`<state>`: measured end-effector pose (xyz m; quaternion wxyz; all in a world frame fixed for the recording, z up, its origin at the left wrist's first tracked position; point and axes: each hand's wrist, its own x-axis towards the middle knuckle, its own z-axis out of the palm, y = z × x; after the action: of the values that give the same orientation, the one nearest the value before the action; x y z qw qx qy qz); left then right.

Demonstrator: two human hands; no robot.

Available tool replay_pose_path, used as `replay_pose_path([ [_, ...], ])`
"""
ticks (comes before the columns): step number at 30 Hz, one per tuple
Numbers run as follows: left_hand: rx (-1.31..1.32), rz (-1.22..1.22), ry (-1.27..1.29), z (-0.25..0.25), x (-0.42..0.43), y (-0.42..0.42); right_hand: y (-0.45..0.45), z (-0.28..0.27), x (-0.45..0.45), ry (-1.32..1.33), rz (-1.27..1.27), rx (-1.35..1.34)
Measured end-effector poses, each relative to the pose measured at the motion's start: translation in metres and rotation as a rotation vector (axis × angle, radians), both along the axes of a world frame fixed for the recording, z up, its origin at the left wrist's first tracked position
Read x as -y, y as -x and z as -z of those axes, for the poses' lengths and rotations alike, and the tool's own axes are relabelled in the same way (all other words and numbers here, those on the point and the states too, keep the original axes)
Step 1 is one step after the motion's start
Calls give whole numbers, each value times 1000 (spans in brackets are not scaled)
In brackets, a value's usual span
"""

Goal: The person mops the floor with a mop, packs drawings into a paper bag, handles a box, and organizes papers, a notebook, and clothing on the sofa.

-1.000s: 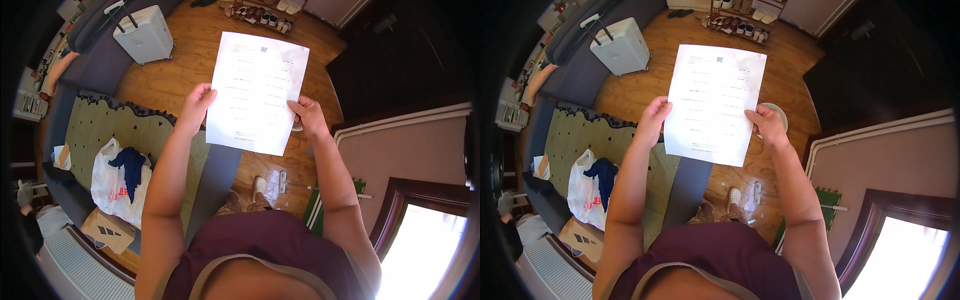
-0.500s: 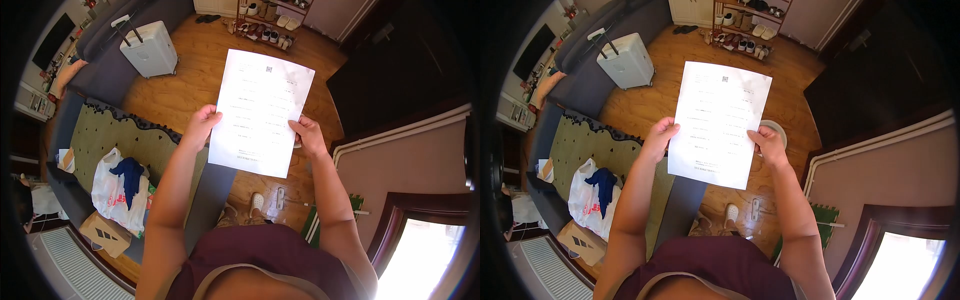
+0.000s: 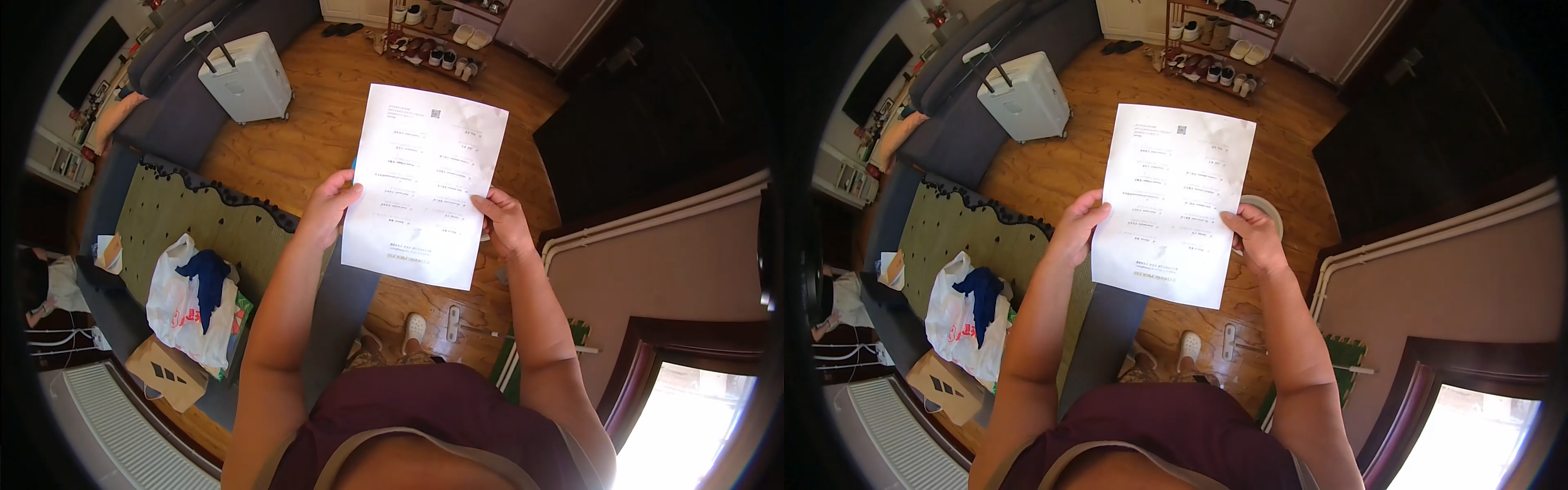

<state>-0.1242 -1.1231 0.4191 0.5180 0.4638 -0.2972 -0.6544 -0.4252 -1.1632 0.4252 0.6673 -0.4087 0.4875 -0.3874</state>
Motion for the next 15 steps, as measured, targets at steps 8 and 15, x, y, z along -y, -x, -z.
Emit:
replay_pose_path([
  [8, -18, -54, -12, 2, -6, 13, 6, -2, -3, -27, 26, 79],
  [15, -45, -65, 0, 12, -10, 14, 6, -3, -6, -22, 60, 142],
])
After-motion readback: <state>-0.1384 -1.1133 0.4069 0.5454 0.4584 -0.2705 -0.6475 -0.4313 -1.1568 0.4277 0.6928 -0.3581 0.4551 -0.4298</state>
